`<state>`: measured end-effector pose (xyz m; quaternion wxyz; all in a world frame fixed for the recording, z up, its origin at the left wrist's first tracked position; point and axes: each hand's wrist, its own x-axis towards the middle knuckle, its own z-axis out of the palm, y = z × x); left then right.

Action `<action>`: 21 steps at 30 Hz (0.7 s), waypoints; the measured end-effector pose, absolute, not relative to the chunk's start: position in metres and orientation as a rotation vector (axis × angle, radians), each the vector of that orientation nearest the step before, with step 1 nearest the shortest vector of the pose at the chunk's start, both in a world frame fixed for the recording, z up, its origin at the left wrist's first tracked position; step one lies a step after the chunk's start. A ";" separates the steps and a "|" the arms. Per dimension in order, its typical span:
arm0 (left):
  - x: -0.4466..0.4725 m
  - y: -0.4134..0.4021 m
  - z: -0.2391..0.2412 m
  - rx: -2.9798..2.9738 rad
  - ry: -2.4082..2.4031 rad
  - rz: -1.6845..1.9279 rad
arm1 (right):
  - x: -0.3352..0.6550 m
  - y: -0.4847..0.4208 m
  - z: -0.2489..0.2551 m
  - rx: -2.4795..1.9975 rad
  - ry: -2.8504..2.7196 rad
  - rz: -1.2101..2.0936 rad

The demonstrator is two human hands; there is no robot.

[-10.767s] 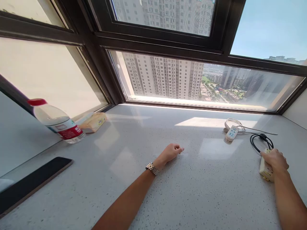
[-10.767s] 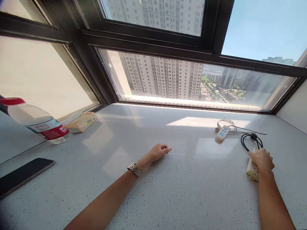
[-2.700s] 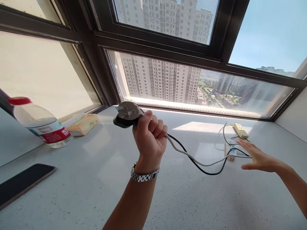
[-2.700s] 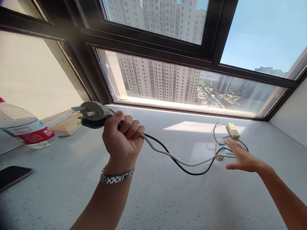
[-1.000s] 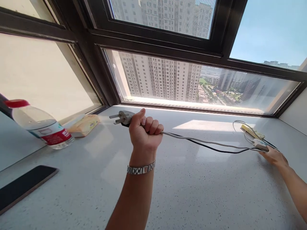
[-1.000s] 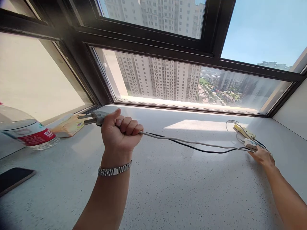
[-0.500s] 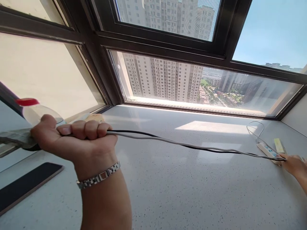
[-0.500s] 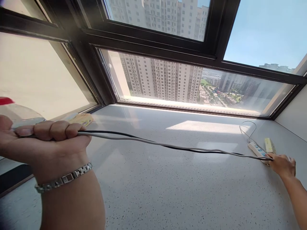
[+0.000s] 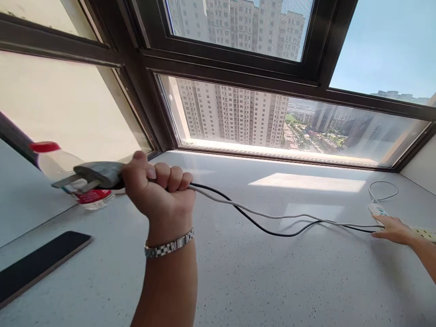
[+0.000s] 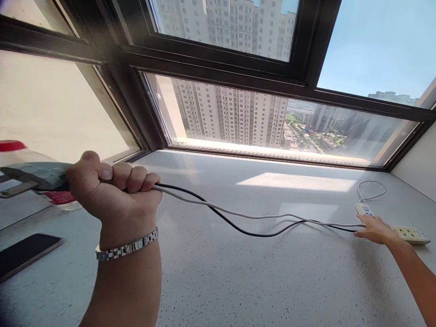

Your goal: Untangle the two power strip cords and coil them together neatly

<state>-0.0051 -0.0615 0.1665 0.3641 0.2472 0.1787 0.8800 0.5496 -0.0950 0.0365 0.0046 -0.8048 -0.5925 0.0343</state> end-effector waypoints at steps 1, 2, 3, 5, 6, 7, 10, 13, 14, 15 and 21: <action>-0.001 -0.060 0.166 0.638 0.441 2.235 | 0.524 -0.094 0.047 -2.412 -2.004 0.328; 0.004 -0.059 0.166 0.637 0.425 2.196 | 0.495 -0.094 0.057 -2.274 -2.098 0.481; 0.010 -0.059 0.166 0.639 0.412 2.151 | 0.464 -0.094 0.068 -2.137 -2.164 0.624; 0.020 -0.059 0.166 0.644 0.381 2.079 | 0.400 -0.093 0.087 -1.823 -2.245 0.819; 0.025 -0.060 0.166 0.643 0.365 2.053 | 0.368 -0.092 0.094 -1.655 -2.263 0.878; 0.030 -0.061 0.165 0.640 0.347 2.028 | 0.337 -0.091 0.099 -1.496 -2.269 0.951; 0.037 -0.062 0.161 0.628 0.280 1.945 | 0.259 -0.087 0.098 -1.126 -2.249 1.156; 0.038 -0.059 0.156 0.648 0.208 1.828 | 0.212 -0.081 0.080 -0.934 -2.039 1.389; 0.037 -0.056 0.154 0.654 0.194 1.796 | 0.205 -0.079 0.073 -0.894 -1.931 1.518; 0.036 -0.053 0.153 0.654 0.189 1.773 | 0.201 -0.076 0.066 -0.854 -1.840 1.640; 0.018 -0.031 0.146 0.591 0.298 1.758 | 0.236 -0.056 0.043 -0.777 -1.828 2.002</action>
